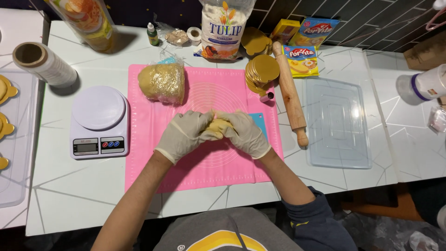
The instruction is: Portion and shape dough into small balls using a scraper on a silicone mat.
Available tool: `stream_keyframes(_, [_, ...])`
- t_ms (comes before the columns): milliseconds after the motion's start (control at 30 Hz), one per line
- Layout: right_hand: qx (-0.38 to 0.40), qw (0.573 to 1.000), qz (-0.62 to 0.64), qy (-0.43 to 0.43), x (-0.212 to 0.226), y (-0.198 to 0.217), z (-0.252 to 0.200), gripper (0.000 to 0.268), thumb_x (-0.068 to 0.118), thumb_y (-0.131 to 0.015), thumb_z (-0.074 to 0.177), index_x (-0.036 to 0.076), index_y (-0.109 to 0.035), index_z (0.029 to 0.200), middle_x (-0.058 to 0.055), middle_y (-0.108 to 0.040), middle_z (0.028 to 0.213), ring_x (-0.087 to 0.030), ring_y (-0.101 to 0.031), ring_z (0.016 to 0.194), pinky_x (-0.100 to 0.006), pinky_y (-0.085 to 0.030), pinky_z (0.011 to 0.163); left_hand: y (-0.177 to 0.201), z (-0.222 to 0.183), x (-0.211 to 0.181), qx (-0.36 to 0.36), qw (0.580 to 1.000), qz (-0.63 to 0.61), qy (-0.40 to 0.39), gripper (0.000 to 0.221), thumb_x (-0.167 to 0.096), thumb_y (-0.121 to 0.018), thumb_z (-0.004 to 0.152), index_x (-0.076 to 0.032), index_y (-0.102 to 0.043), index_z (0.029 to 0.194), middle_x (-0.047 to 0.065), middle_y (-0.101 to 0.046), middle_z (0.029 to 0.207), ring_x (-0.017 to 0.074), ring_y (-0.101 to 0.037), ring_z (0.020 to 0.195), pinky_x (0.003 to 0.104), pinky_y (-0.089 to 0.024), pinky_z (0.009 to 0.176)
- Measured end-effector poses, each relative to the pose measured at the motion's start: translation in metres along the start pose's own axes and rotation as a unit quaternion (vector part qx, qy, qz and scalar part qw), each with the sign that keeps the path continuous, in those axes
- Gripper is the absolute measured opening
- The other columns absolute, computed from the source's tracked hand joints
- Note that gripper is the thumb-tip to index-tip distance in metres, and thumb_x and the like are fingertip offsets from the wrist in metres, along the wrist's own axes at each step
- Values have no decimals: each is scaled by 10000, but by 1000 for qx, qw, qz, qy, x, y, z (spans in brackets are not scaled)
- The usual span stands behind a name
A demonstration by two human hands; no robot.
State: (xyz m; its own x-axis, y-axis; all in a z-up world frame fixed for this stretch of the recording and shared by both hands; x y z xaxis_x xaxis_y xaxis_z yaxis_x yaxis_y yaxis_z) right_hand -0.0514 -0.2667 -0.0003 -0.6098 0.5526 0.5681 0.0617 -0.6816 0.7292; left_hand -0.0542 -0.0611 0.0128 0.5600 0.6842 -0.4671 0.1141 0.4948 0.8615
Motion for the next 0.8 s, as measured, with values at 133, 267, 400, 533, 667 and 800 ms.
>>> stream_keyframes(133, [-4,970,-241,20,14,-8,-11,509,523,-448,1033,212,-572,1417,-31,-645,1214,-282,-553,1269,-492,-387,1112,-20,-16,-17,-58,988,144,23,676,-582,-480,954,-146,-421,1467,147,-395,1560,360,-414,1419,642,-350,1060])
stream_keyframes(267, [47,986,-148,-52,68,-19,-3,609,438,-287,1090,32,-431,1521,-232,-506,1486,-409,-410,1436,-602,-303,1149,-16,-34,-55,-68,978,192,55,718,-396,-411,1000,-23,-263,1596,225,-256,1675,359,-276,1534,621,-257,1150])
stream_keyframes(400, [53,974,-217,-39,38,-28,10,638,411,-372,1077,17,-331,1577,-278,-393,1565,-460,-284,1494,-649,-191,1172,-18,-16,-28,-35,989,117,87,723,-383,-356,1011,-51,-191,1633,203,-195,1695,365,-195,1557,665,-188,1155])
stream_keyframes(533, [66,979,-181,-70,-6,-31,34,589,397,-305,1095,149,-273,1627,-181,-314,1643,-420,-175,1541,-717,-87,1163,-35,8,22,-16,996,75,35,722,-478,-357,1016,-103,-216,1617,145,-178,1708,364,-176,1561,724,-206,1144])
stream_keyframes(667, [76,947,-309,-50,15,-31,17,681,450,-407,1031,207,-230,1642,-153,-274,1670,-386,-182,1554,-654,-155,1193,-41,-11,13,-2,986,165,31,754,-437,-438,986,-94,-202,1614,157,-163,1705,361,-146,1568,671,-278,1153])
stream_keyframes(800, [46,928,-368,-38,73,-29,-31,596,360,-376,1071,160,-280,1624,-193,-320,1634,-385,-268,1523,-548,-234,1190,-2,-47,-40,-32,978,206,30,652,-419,-376,1053,-95,-248,1605,168,-227,1687,371,-274,1521,589,-367,1098])
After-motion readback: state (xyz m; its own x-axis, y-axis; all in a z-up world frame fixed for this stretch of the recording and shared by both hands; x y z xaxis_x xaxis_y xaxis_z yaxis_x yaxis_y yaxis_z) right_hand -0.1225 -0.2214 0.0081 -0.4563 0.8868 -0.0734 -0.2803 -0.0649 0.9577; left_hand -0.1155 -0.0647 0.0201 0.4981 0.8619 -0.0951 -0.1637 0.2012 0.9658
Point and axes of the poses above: each hand's wrist, its own z-axis towards the middle knuckle, its own y-axis out of the back of the hand, x = y × z, the point moved 4 cm from there along z, towards the middle knuckle
